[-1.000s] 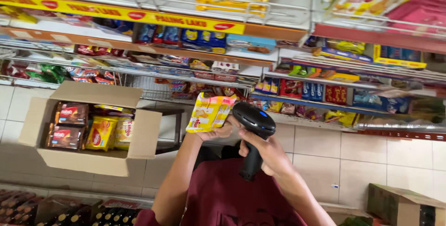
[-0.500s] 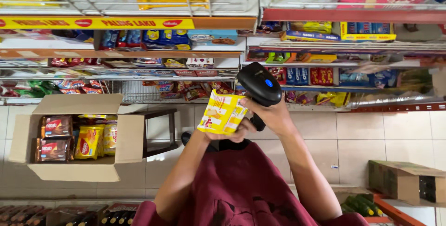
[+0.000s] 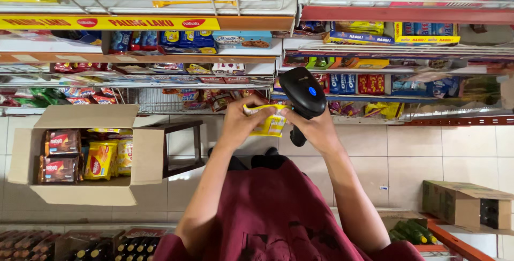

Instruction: The person takes individual snack packages from a box on the floor, uses a barcode scanner to scan each item, and places them onto the supermarket shelves.

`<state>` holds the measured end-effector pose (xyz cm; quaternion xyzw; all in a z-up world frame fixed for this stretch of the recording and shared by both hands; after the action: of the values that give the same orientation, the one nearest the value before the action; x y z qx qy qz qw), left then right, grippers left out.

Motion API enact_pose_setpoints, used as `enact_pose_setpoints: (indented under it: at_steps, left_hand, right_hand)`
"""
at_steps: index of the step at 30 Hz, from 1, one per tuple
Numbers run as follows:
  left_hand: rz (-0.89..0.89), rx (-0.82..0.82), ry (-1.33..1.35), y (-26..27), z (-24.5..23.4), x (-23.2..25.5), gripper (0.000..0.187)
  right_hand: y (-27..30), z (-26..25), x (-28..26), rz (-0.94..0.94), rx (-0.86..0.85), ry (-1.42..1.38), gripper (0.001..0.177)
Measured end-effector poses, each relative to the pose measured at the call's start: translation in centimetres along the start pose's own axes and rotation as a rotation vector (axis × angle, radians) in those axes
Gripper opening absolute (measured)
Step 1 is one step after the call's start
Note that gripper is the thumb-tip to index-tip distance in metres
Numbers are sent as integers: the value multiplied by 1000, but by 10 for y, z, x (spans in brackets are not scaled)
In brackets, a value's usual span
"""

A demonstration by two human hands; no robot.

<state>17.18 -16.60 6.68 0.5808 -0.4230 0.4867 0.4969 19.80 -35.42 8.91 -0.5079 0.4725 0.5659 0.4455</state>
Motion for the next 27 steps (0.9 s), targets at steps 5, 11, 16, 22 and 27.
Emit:
enact_pose_setpoints:
  at_steps: [5,11,16,22,27]
  left_hand:
    - [-50,23,205,6,5,-21,15]
    - [68,156,222,-1,-12,-31,16]
    - [76,189,159,-5,-16,-33,14]
    - [140,161,132,-3,-9,-21,14]
    - [45,160,163,-2,-4,-17,21]
  right_hand:
    - [2,0,8,16,91,-50,27]
    - [30,-12,15,163,120,184,15]
    - [70,3,-6,115,13,277,13]
    - [75,15,-27,155,53,312,16]
    - [77,13,-28,214,54,322,16]
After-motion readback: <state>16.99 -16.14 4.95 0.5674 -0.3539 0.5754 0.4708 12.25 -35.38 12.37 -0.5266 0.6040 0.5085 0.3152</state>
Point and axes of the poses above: each hand's wrist, its own y-axis away from the middle knuckle, its own z-axis out of the palm, x = y × z, the point moved 6 cm from there along -y, towards the middle knuckle, and after that the axes turned 8 degrees about x, right-handed, at the moved point
